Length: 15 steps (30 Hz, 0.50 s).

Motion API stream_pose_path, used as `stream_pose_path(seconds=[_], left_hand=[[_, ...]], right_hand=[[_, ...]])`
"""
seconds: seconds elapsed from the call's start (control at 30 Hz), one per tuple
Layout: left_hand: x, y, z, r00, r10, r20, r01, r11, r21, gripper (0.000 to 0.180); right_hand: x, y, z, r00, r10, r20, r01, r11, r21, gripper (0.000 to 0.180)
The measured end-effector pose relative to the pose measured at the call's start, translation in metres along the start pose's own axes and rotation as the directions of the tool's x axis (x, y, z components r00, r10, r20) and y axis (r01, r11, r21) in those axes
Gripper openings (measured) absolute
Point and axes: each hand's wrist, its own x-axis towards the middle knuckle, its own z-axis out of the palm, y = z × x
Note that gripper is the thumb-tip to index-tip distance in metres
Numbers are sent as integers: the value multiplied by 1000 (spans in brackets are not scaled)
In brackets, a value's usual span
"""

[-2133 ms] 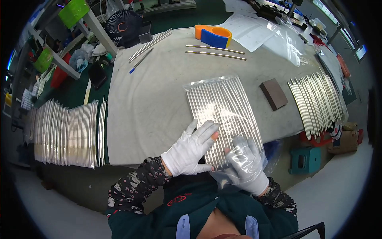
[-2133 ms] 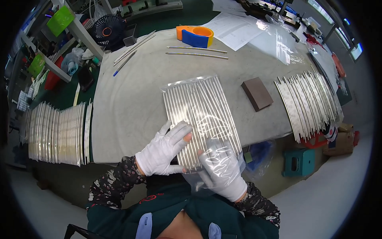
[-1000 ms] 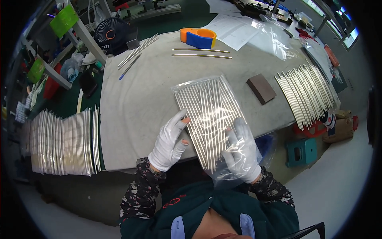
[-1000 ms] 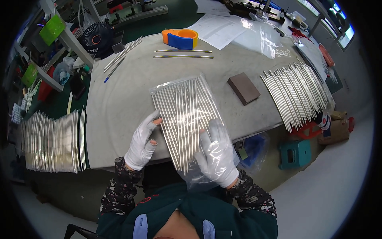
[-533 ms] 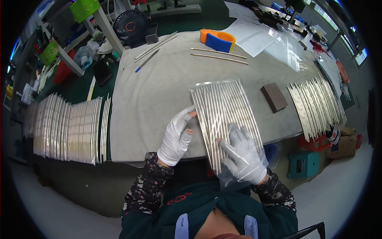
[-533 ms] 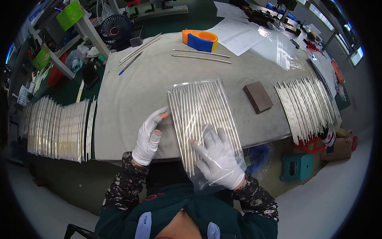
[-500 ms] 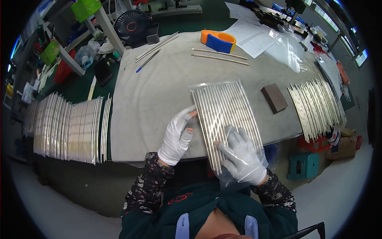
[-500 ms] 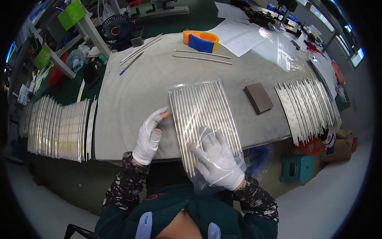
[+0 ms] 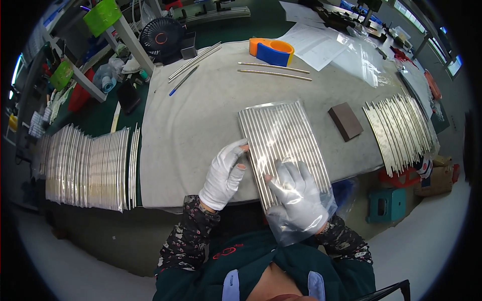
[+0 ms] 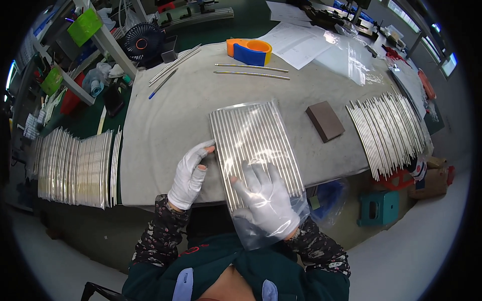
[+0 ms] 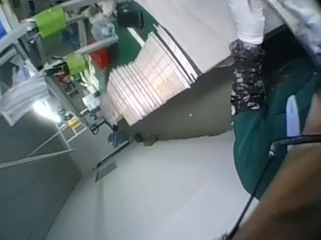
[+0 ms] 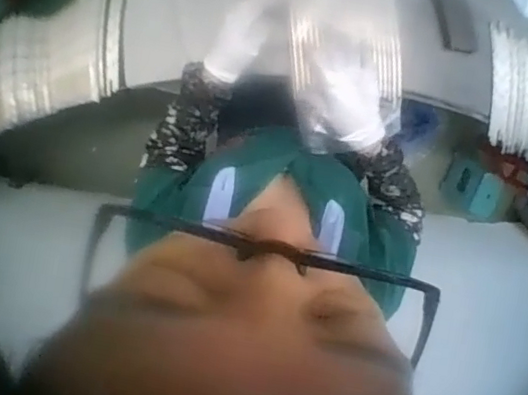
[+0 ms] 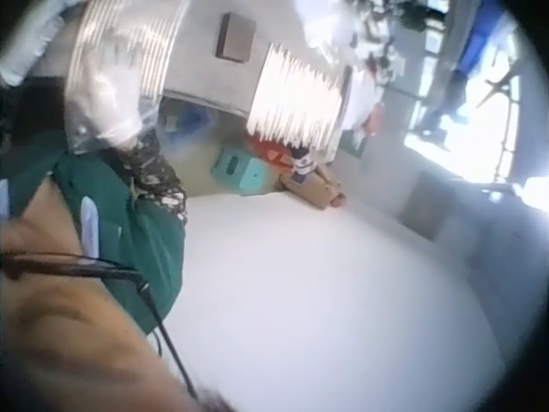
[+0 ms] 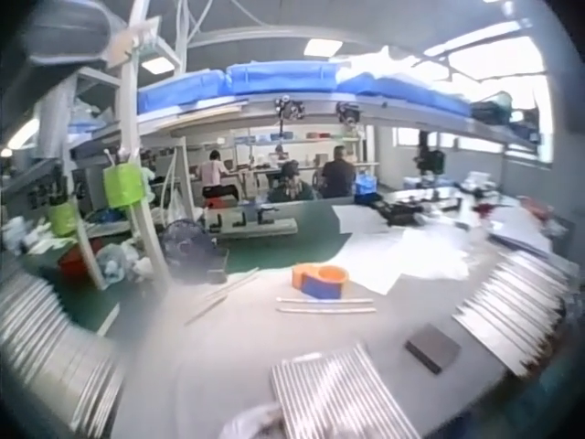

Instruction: The worker sands the ends of metallic straws with a sanding block and then packages them into a plastic bag.

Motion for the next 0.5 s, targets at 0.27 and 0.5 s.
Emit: stream_pose_path(seconds=[0.27,0.5], left_hand=[[-4,-2,-6,999,5,39,-7,998,57,48],[-1,0,-2,998,-23,62,19,998,55,45]], right_hand=[[-33,11,1,985,48,-167,-31,994,101,63],[-44,2,17,860,335,-385,-284,941,184,62]])
